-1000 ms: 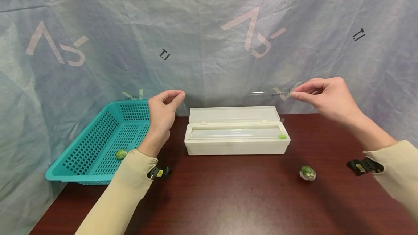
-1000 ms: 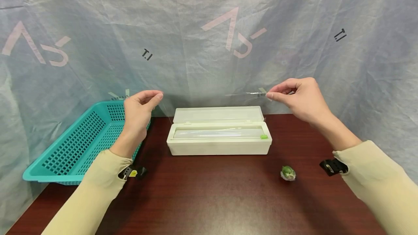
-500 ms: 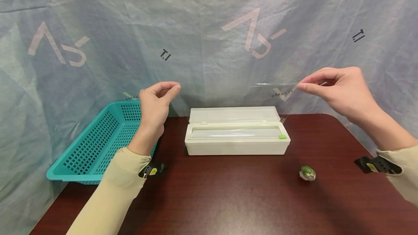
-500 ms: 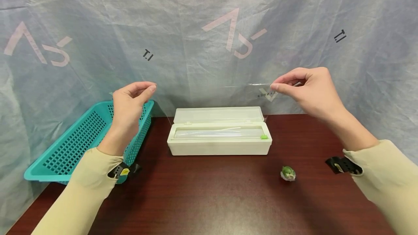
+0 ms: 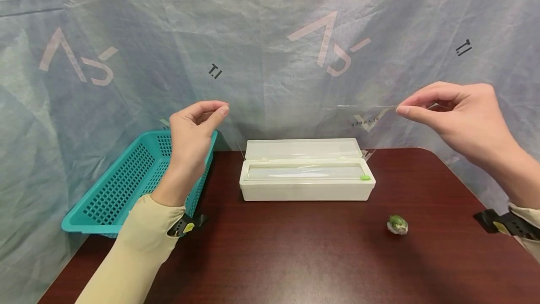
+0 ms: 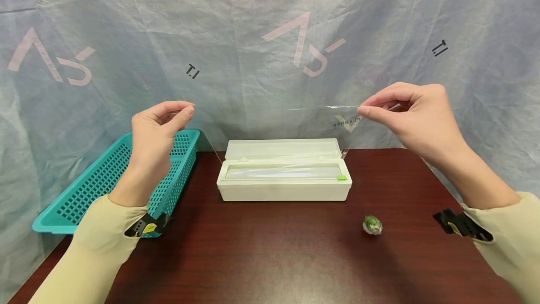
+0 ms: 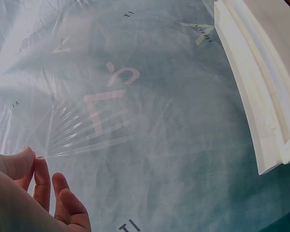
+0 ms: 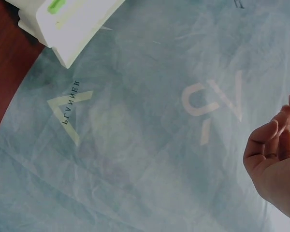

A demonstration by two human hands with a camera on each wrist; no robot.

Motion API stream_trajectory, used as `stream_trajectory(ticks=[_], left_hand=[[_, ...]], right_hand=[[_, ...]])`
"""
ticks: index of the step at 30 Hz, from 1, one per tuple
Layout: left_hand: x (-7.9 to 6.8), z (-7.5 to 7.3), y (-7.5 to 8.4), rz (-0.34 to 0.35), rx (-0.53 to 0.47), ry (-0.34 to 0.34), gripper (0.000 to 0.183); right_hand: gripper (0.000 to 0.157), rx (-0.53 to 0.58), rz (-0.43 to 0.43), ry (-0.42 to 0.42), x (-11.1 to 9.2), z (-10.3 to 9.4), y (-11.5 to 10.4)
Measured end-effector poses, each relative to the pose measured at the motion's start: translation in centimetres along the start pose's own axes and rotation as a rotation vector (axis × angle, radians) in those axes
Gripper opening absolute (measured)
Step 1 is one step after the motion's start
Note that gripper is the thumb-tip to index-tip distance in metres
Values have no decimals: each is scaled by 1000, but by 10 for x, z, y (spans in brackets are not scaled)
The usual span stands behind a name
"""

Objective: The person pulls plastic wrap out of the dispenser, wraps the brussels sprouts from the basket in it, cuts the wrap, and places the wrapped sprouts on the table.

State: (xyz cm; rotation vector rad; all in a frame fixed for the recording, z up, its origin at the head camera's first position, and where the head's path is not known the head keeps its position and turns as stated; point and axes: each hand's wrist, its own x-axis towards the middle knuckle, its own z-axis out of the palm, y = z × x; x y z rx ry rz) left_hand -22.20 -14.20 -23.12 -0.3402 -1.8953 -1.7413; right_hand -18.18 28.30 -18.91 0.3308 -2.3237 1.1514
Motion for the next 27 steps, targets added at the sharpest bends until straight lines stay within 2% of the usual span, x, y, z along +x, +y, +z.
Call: stream_trajectory(ticks=[9,13,17,20,23,27], left_hand=[[-15,-9,12,19,8,-32,22],[-24,-14,16,10,-8,-46,19],[-35,-19,20,3,-29,-70,15],[-44,-23,22,7,-22,-94,13],[-54,-27,23,13,6,-118,11],[-69,-36,22,43,66,-165,8]], right_hand=[[13,17,-50,34,-20,-3,-7],[13,38,-24,29,-36,-3,-9],[12,-9,-7,32,-56,-4,-9],[12,-38,-51,27,-69,-4,-7],[21,39,-137,-13,-80,-4,-1],[27,265,-253,-78,-94,-1,13]])
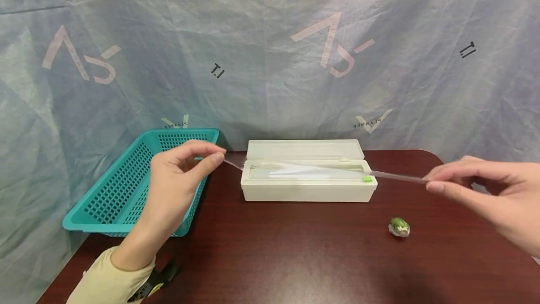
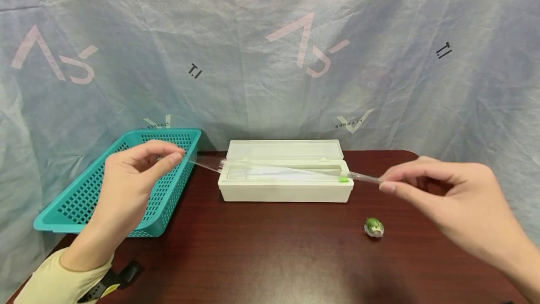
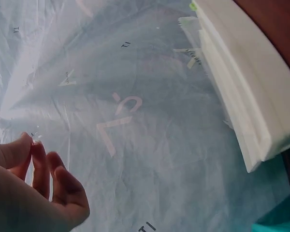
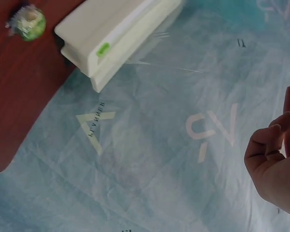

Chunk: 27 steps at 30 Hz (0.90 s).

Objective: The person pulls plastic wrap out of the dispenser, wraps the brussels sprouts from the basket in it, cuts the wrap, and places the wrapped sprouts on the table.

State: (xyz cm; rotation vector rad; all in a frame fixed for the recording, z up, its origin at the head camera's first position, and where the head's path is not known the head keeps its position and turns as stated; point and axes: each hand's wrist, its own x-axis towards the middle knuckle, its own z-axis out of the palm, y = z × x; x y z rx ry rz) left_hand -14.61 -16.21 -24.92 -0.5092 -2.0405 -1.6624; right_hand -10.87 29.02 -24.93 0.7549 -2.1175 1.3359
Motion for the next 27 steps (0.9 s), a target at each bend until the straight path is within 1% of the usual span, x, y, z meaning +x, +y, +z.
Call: stream_trajectory(ticks=[1,3,5,8,10,12,15,17,18,22,24,27], left_hand=[[-4,-2,0,12,14,-14,7],[-12,-7,-2,36,34,-51,7],[-20,-12,-5,53,45,-93,9],[-32,-20,-11,63,65,-166,14],[-40,-24,-15,67,79,-221,17],[-49,-28,-19,72,94,-278,22],[-60,-31,-25,103,107,-369,27],[-66,-32,-28,125,105,-426,30],[-69,-33,-30,135,102,-451,30],[-78,-32,-38,178,101,-535,31],[-83,-30,-45,217,107,-568,30],[-88,-27,-56,292,125,-628,26]], right_hand=[[28,30,-10,-8,-5,1,2],[29,142,-58,-39,-14,2,7],[31,127,-63,-69,-22,3,8],[35,208,-89,-138,-33,5,13],[38,174,-75,-166,-41,6,15],[41,137,-44,-192,-48,6,17],[45,-23,24,-219,-59,4,19],[46,-100,46,-245,-66,3,23],[46,-108,45,-259,-69,3,27],[48,-80,34,-332,-83,3,44],[47,-41,50,-398,-89,3,51],[44,22,100,-514,-93,3,61]])
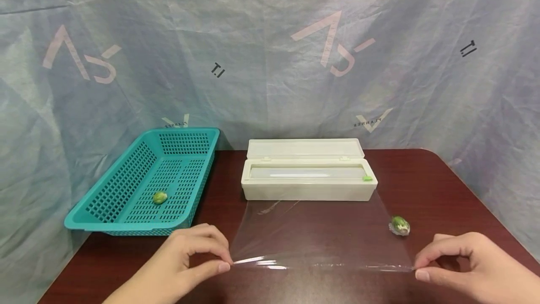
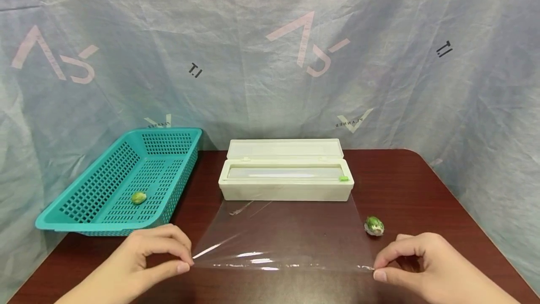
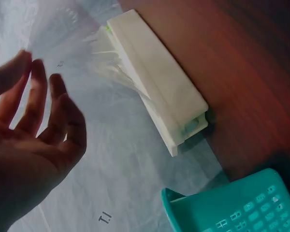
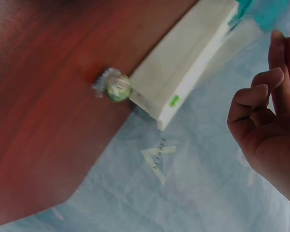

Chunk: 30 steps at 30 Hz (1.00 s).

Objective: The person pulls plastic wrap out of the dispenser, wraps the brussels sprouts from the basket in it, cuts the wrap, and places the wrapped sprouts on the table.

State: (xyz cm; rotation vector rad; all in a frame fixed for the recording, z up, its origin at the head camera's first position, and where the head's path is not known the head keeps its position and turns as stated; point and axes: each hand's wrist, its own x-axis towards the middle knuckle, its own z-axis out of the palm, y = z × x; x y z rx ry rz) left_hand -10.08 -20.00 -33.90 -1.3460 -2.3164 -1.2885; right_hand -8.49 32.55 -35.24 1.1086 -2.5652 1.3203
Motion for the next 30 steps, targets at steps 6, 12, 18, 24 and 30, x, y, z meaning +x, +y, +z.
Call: stream_trajectory(ticks=[6,12,18,24,30], left_hand=[[-5,11,-8,0,84,-134,19],[-9,22,-18,-51,267,-219,15],[-11,30,-28,-242,319,-299,16],[-12,39,-38,-261,353,-322,16],[-10,43,-42,-274,343,-320,13]], right_hand=[[37,93,3,-145,2,11,14],[31,83,9,-198,6,23,23],[26,89,56,-243,10,33,32],[24,81,99,-255,12,40,39],[24,96,116,-259,12,45,44]])
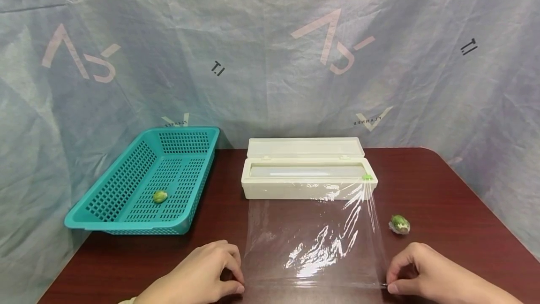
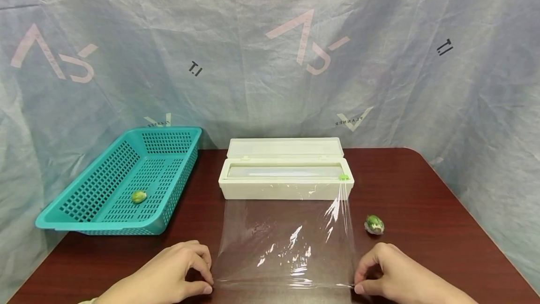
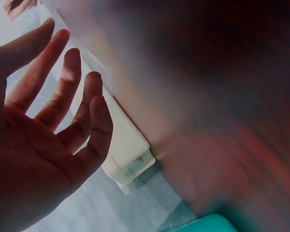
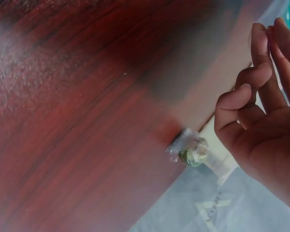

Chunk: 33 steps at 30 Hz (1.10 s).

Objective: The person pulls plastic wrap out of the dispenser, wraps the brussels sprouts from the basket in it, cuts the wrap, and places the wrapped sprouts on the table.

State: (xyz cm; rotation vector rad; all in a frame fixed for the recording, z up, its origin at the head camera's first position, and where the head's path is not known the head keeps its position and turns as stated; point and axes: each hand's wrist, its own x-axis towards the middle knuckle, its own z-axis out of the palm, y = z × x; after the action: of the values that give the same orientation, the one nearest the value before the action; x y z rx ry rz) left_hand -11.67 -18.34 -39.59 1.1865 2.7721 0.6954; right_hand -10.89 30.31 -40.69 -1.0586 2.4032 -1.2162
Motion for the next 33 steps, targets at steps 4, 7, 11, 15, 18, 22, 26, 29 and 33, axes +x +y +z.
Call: stream_trajectory(ticks=[4,7,11,15,18,22,26,29,33], left_hand=[[3,3,-1,3,7,16,13],[5,5,-1,5,18,31,14],[9,7,-1,-9,20,49,17],[11,10,-2,-17,20,44,19],[13,12,-2,-14,16,30,22],[14,13,-1,-9,14,31,26],[14,11,-1,-13,-8,21,29],[14,6,0,-37,-55,-4,30],[16,-3,-1,-79,-131,-35,28]], right_hand=[[26,-23,-38,20,0,3,3],[26,-68,-56,39,1,4,4],[24,-91,-38,38,2,5,5],[22,-100,-25,38,1,5,5],[21,-110,-12,42,1,6,6],[19,-97,6,44,2,7,7],[21,-134,-39,84,0,9,9],[23,-173,-65,114,-1,11,11],[20,-211,-30,148,-2,12,12]])
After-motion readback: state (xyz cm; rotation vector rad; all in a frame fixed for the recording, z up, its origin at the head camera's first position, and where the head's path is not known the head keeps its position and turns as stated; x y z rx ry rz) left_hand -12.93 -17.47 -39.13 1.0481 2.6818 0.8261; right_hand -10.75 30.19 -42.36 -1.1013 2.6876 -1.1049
